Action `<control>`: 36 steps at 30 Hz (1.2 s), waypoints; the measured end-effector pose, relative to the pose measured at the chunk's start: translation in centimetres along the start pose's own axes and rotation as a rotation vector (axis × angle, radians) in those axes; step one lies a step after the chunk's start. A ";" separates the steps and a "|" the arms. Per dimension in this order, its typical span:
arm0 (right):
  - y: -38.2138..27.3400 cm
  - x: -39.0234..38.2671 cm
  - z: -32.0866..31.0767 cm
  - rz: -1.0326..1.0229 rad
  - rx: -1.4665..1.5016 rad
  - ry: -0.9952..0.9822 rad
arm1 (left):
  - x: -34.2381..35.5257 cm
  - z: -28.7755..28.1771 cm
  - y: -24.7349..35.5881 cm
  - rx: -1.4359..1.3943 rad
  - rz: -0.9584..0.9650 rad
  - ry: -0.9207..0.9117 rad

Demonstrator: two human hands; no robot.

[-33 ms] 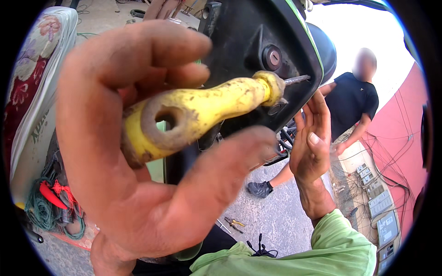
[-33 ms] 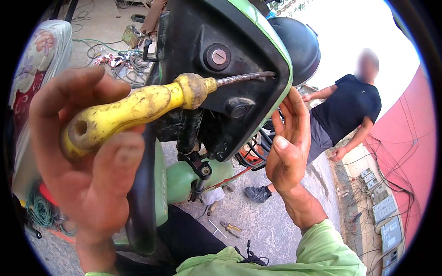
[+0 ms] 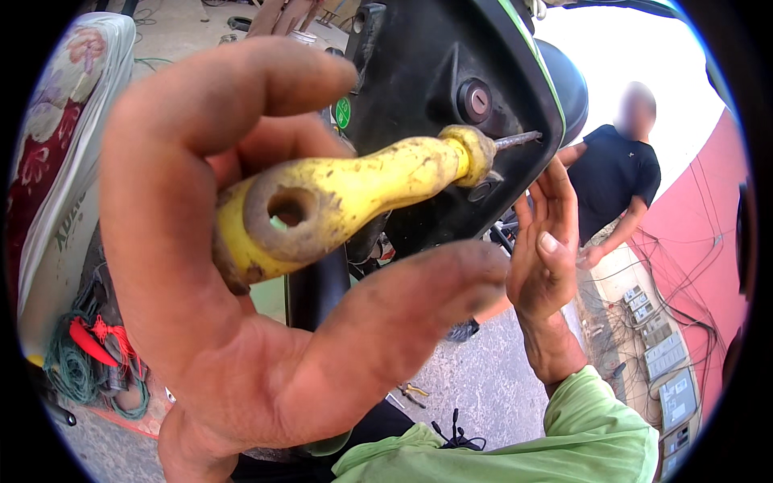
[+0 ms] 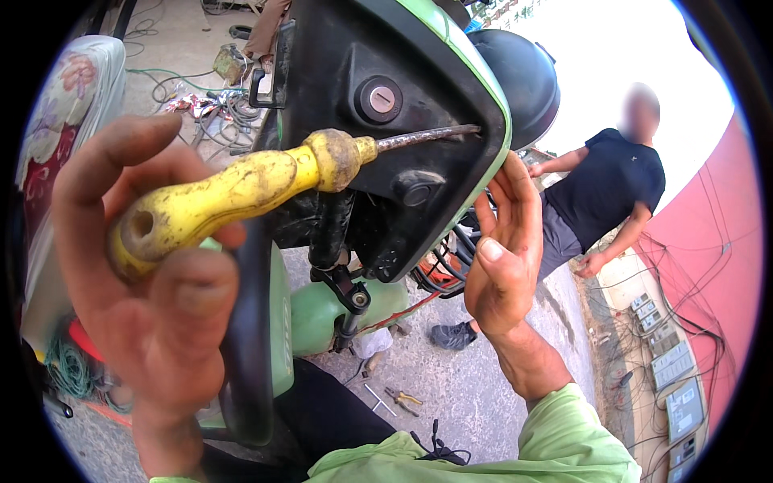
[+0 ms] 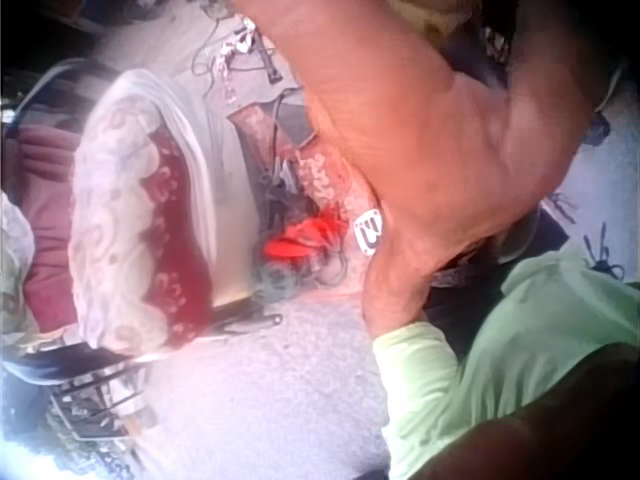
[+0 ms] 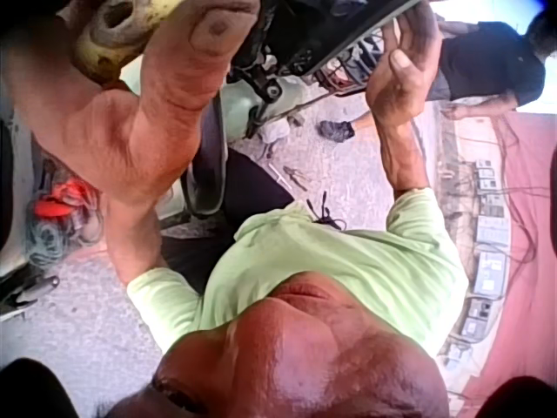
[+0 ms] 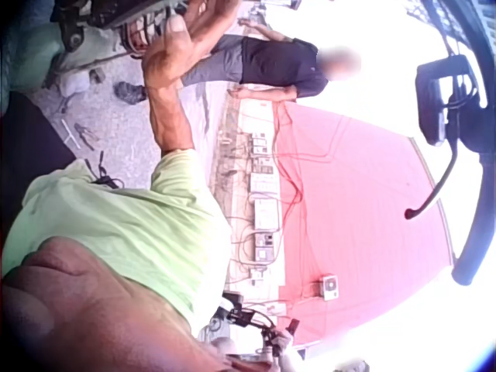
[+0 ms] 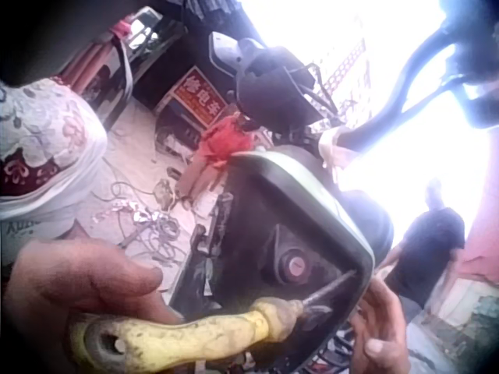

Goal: The person uses a yellow screwdriver to tighten screws on the front panel of a green scooter. They then switch to a blue screwdriver to continue securing the same panel. The scooter remains stationary throughout the process.

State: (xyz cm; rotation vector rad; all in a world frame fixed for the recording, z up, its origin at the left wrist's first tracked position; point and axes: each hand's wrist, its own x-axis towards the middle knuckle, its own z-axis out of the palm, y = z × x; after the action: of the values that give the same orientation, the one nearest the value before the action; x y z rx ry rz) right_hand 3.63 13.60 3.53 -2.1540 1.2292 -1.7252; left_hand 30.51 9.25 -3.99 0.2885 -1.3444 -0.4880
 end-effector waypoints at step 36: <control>-8.4 -5.0 0.4 -0.069 -0.122 0.004 | -3.2 -2.1 6.6 -0.294 -0.232 0.241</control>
State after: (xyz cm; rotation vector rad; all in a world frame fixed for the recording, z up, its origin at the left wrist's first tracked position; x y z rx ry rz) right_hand 8.18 22.28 4.20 -2.2870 1.3082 -1.7243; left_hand 33.21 16.35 -4.08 0.2516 -0.9940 -0.8106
